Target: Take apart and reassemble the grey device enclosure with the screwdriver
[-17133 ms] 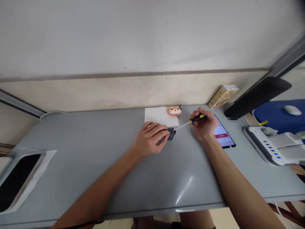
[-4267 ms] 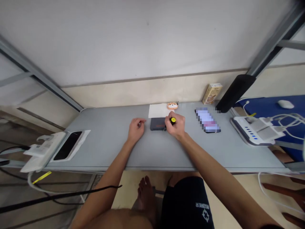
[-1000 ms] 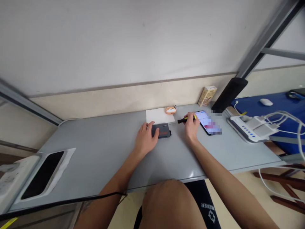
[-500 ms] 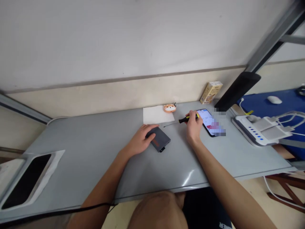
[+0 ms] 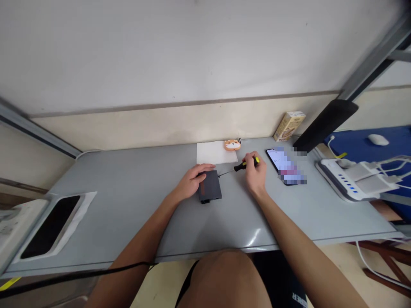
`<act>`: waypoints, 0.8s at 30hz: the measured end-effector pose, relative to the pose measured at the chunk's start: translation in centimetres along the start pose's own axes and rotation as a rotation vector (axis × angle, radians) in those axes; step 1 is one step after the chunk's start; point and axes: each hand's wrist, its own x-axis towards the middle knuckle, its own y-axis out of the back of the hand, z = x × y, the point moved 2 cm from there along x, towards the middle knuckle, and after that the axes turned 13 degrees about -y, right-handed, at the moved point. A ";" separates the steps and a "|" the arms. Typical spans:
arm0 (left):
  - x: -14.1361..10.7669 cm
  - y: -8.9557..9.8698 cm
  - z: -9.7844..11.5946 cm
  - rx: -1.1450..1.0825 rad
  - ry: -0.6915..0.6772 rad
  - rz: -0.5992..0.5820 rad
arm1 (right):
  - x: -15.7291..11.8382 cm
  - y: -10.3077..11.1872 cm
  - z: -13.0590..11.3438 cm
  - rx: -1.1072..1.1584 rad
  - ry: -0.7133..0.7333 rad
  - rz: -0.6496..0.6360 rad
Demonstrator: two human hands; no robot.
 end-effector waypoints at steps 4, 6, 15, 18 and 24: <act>0.0 -0.1 0.4 0.054 -0.020 -0.002 | 0.3 0.2 0.4 0.029 -0.010 0.038; -0.2 -0.3 0.8 0.116 -0.025 0.014 | 0.5 0.5 0.6 0.048 -0.016 0.053; -0.7 -1.3 1.4 0.267 -0.006 0.039 | 0.3 0.6 0.5 0.091 0.045 -0.041; -0.5 -1.3 1.5 0.301 -0.027 0.036 | -0.2 0.1 0.3 0.067 0.032 -0.103; -0.2 -1.3 2.4 0.411 -0.196 0.101 | -0.6 0.1 -0.1 0.075 0.042 -0.111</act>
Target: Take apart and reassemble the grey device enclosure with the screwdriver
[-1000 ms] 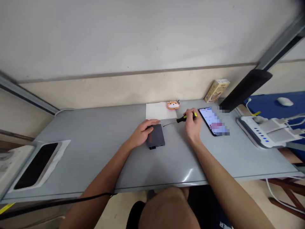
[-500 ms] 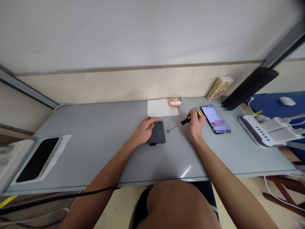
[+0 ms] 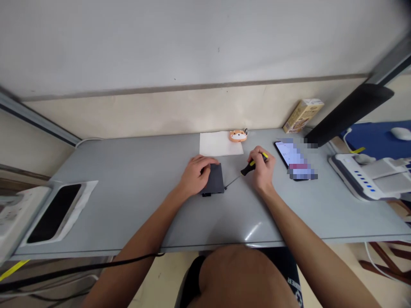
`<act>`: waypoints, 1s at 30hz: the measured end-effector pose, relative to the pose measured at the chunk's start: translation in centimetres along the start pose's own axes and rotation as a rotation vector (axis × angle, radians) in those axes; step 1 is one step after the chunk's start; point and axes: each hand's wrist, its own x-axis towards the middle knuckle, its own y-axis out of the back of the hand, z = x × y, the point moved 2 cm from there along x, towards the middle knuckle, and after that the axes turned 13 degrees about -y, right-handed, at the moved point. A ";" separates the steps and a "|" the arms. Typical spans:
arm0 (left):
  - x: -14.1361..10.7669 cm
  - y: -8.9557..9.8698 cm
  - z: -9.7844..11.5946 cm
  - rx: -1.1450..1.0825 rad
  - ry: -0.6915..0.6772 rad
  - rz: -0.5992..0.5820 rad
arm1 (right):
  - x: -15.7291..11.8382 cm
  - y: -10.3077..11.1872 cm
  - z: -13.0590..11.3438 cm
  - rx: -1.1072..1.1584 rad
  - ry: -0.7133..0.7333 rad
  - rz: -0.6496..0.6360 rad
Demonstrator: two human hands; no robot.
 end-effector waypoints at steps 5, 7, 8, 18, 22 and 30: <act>0.1 0.3 1.1 0.081 -0.081 -0.006 | 0.1 0.0 0.1 0.016 -0.035 -0.024; 0.2 0.4 1.6 0.094 -0.118 -0.016 | 0.1 -0.1 0.1 0.017 -0.033 -0.033; 0.2 0.5 1.8 0.094 -0.137 -0.023 | 0.1 0.0 0.1 0.018 -0.027 -0.027; 0.1 -0.2 3.7 0.048 -0.222 -0.173 | 0.3 0.2 0.2 0.056 -0.022 -0.030; 0.1 -0.5 3.4 0.039 -0.213 -0.165 | 0.2 0.0 0.4 0.048 -0.020 -0.050; 0.0 -0.6 3.1 0.009 -0.219 -0.159 | 0.3 0.1 0.5 0.056 -0.030 -0.049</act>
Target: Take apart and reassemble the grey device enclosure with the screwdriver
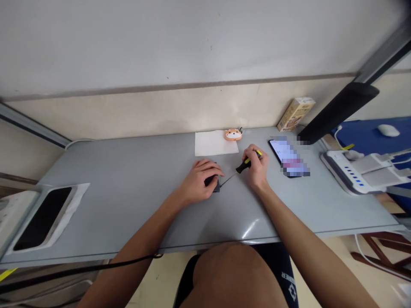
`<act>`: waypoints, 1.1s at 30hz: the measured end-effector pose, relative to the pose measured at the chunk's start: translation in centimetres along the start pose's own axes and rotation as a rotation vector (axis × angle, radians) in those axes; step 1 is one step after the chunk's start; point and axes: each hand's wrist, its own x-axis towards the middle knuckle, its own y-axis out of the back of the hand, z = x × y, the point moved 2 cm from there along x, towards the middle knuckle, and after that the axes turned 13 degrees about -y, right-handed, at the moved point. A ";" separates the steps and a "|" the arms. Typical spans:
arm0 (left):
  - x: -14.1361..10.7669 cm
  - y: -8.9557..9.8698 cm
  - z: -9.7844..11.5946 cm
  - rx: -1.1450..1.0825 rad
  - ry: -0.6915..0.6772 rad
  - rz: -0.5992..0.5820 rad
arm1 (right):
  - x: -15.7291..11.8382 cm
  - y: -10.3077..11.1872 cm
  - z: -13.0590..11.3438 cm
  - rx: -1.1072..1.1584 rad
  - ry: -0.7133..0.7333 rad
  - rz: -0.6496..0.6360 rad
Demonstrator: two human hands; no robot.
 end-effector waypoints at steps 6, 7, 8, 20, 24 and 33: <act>-0.1 -0.1 -0.1 -0.009 -0.011 0.009 | -0.1 0.0 -0.2 -0.031 0.020 0.013; 0.0 -0.1 -0.1 -0.012 -0.009 0.010 | -0.1 0.1 -0.2 -0.022 0.023 0.023; 0.0 -0.1 -0.1 -0.015 -0.006 0.014 | 0.0 0.1 -0.2 -0.010 0.026 0.032; 0.1 0.0 -0.1 -0.013 0.003 -0.006 | -0.6 -0.3 -0.4 -0.049 0.001 -0.013; 0.3 0.1 0.0 -0.012 0.019 -0.001 | -0.4 -0.1 -0.5 -0.029 -0.012 0.029; 0.2 0.2 -0.6 -0.038 0.018 0.017 | -0.2 -0.6 0.3 -0.039 -0.106 0.043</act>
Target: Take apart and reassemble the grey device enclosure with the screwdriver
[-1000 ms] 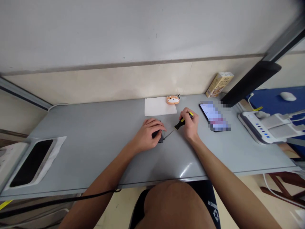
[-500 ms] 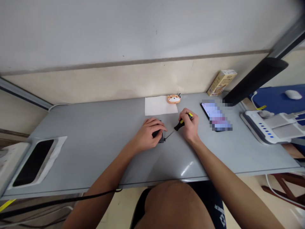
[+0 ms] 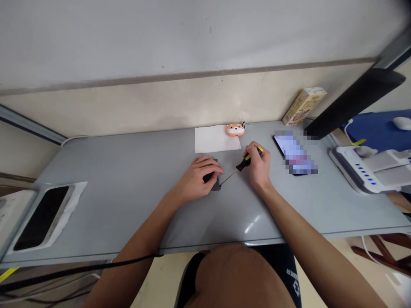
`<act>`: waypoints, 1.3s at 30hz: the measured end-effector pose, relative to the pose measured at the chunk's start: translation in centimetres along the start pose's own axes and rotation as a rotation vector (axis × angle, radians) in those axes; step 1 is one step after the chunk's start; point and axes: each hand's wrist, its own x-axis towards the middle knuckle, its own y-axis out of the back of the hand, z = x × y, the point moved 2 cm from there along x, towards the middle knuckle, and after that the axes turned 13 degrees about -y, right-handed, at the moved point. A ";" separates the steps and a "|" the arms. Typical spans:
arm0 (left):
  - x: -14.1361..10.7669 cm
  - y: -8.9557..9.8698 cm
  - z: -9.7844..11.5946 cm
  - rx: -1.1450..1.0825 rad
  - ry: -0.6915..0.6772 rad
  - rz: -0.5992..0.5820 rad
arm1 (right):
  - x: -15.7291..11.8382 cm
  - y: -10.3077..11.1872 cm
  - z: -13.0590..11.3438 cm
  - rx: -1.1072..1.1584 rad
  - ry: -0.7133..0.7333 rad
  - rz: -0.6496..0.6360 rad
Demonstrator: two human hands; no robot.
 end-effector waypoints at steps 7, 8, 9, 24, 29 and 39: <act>0.0 0.0 0.0 0.014 -0.014 -0.006 | 0.0 0.1 -0.2 -0.008 0.010 0.007; 0.0 0.0 0.0 0.018 -0.018 -0.002 | 0.0 0.2 -0.2 -0.003 0.012 0.018; 0.0 0.0 0.0 0.022 -0.021 -0.002 | 0.1 0.2 -0.2 -0.001 0.012 0.027; 0.1 -0.1 1.6 0.104 0.090 -0.131 | 1.3 1.4 0.5 0.161 -0.117 0.198; 0.0 -0.6 1.2 0.107 0.088 -0.096 | 1.1 1.2 0.6 0.202 -0.163 0.191; -0.3 -0.8 -0.1 0.010 0.135 -0.065 | 2.0 1.8 1.3 0.188 -0.150 0.244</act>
